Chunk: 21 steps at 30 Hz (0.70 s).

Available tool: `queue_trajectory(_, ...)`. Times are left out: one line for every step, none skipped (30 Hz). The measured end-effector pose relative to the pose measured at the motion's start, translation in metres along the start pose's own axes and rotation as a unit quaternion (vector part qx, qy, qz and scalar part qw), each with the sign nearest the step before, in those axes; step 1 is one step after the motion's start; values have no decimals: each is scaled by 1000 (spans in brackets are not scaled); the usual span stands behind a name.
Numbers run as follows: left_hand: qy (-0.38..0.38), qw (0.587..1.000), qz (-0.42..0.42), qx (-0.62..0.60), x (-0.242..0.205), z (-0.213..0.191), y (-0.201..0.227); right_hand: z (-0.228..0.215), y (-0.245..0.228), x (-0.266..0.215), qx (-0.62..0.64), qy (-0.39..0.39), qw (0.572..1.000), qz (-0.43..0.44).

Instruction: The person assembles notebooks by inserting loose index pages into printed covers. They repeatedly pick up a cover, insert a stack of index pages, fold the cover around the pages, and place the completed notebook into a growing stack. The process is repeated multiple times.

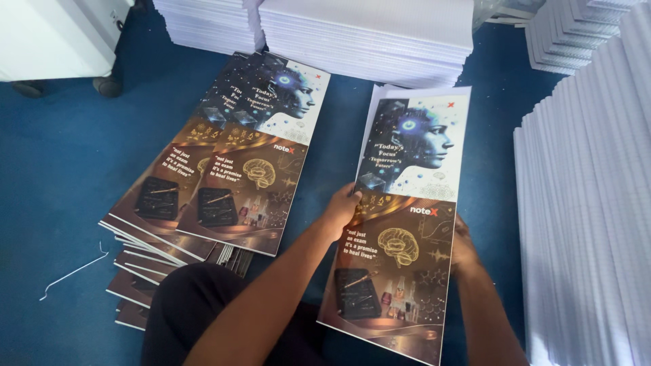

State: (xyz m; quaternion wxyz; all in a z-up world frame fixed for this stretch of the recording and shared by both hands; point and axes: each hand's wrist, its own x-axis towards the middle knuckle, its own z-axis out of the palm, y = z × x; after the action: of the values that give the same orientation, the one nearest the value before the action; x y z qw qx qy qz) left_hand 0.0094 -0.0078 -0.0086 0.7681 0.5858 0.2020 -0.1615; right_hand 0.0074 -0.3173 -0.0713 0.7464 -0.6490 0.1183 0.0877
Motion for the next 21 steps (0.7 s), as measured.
queue_trajectory(-5, 1000, 1, -7, -2, 0, 4, 2, -1, 1, 17, -3, 1000, -13)
queue_trajectory(-16, 1000, 19, -13, -4, 0, 8, 2, -1, 2, 34, -5, 999, -25)
queue_trajectory(-27, 999, 37, -18, -6, 1, 12, 2, -2, 4, 51, -8, 998, -38)
queue_trajectory(-38, 997, 55, -24, -8, 2, 17, 1, -3, 6, 53, -10, 997, -46)
queue_trajectory(-38, 997, 64, -23, -10, 3, 21, -1, -4, 8, 55, -12, 997, -54)
queue_trajectory(-38, 996, 73, -23, -12, 4, 26, -2, -5, 9, 57, -14, 996, -62)
queue_trajectory(-39, 996, 82, -23, -14, 6, 31, -2, -5, 9, 60, 1, 997, -50)
queue_trajectory(-35, 996, 82, -24, -15, 7, 36, -4, -6, 6, 63, 17, 997, -37)
queue_trajectory(-32, 996, 81, -25, -17, 8, 41, -4, -7, 5, 66, 34, 997, -24)
queue_trajectory(-29, 996, 81, -26, -17, 10, 46, -4, -10, 5, 66, 7, 997, -47)
queue_trajectory(-23, 996, 76, -28, -18, 11, 49, -5, -13, 4, 67, -19, 995, -69)
queue_trajectory(-18, 997, 72, -31, -17, 13, 52, -4, -16, 3, 67, -44, 993, -91)
queue_trajectory(-12, 997, 68, -34, -17, 14, 54, -3, -17, 1, 62, -12, 995, -75)
queue_trajectory(-12, 997, 71, -24, -15, 14, 54, -2, -18, -1, 56, 20, 996, -58)
queue_trajectory(-11, 997, 75, -14, -12, 13, 54, 1, -19, -1, 51, 52, 996, -43)
queue_trajectory(-11, 997, 80, -5, -9, 12, 53, 4, -20, -1, 40, 45, 997, -47)
queue_trajectory(-4, 995, 97, 11, -6, 12, 51, 5, -20, -1, 29, 39, 997, -52)
queue_trajectory(3, 993, 114, 26, -2, 12, 47, 6, -21, -1, 18, 33, 998, -56)
queue_trajectory(10, 990, 131, 43, 1, 10, 43, 8, -19, -1, 27, 39, 997, -55)
queue_trajectory(36, 976, 192, 94, 3, 8, 39, 11, -16, -1, 36, 46, 997, -53)
queue_trajectory(60, 955, 250, 145, 3, 7, 34, 11, -13, -2, 45, 54, 996, -52)
